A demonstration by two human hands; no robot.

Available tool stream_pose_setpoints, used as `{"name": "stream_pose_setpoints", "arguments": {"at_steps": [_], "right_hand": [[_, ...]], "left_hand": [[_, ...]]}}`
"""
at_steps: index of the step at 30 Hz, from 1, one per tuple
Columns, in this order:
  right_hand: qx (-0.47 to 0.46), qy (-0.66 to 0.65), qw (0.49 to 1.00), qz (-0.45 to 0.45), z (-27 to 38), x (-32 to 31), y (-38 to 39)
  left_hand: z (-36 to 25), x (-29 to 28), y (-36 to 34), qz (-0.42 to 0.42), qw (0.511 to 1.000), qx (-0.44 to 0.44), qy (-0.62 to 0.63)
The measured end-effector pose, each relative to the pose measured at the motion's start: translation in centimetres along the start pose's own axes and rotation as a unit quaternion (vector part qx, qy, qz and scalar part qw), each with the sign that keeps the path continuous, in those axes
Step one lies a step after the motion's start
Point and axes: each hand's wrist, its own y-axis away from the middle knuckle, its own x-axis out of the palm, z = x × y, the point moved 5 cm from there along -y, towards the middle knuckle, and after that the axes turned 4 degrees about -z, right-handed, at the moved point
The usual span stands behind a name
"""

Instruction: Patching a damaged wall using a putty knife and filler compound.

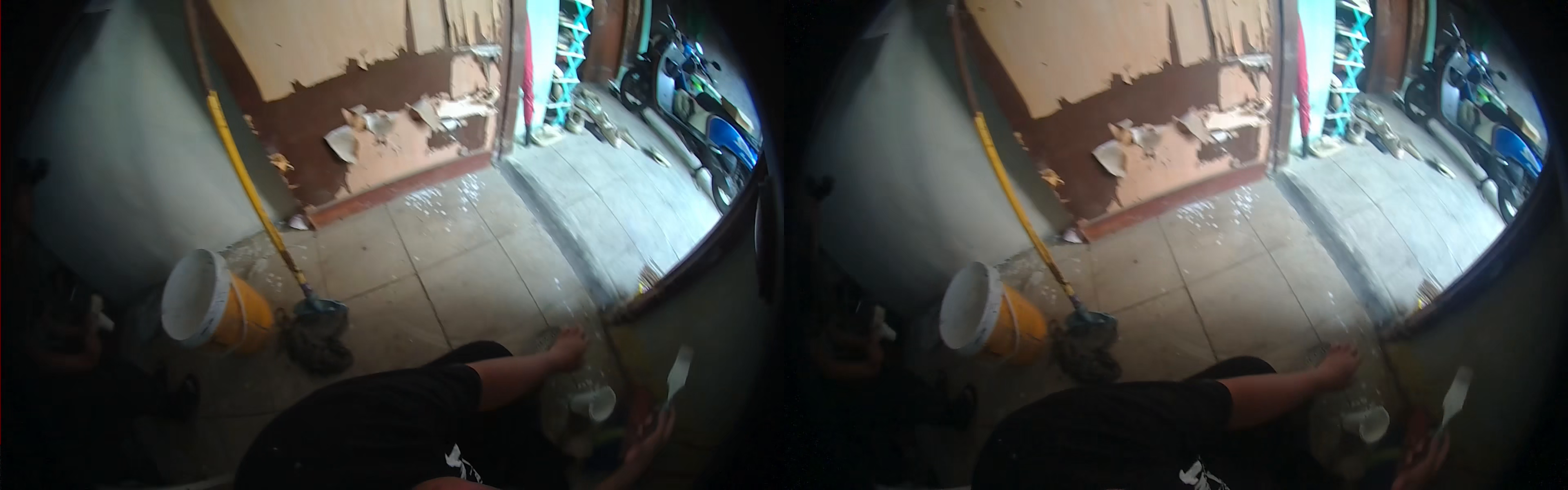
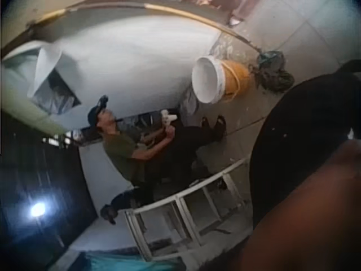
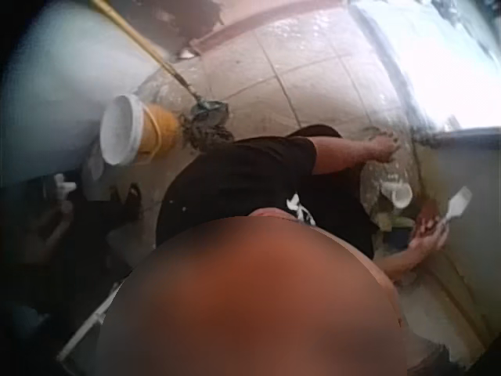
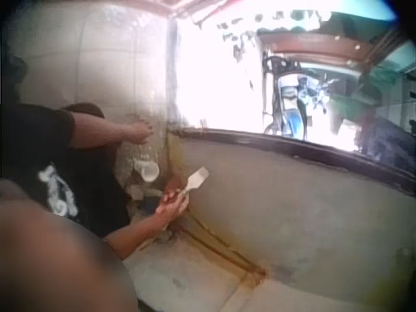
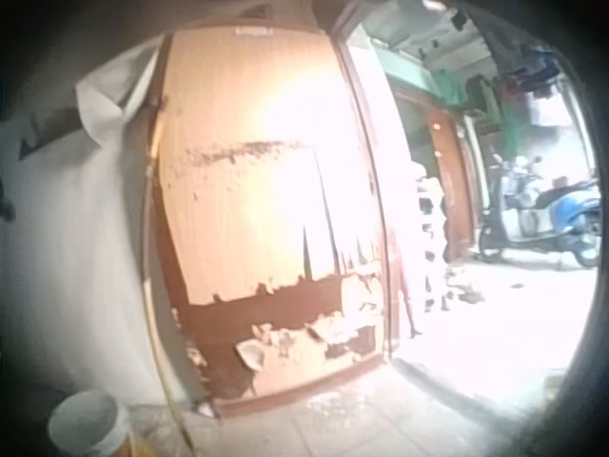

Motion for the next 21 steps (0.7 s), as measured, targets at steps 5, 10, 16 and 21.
{"name": "stream_pose_setpoints", "arguments": {"at_steps": [5, 10, 16, 21], "right_hand": [[0.086, -0.233, 0.966, -0.071, 2.4, 10.5, 3.1], [0.070, -0.252, 0.958, -0.120, 6.6, 11.6, 3.3], [0.033, -0.219, 0.962, -0.158, 9.3, 6.8, 3.8], [-0.083, -0.088, 0.980, -0.159, 10.5, 6.6, 4.4]], "left_hand": [[7.9, 0.6, -0.2, 0.059, 0.997, -0.014, -0.050], [9.2, -1.0, -0.9, 0.108, 0.992, 0.049, -0.035], [4.6, -1.8, -1.2, 0.172, 0.976, 0.070, -0.118], [3.1, -0.7, -0.7, 0.184, 0.973, 0.070, -0.123]]}}
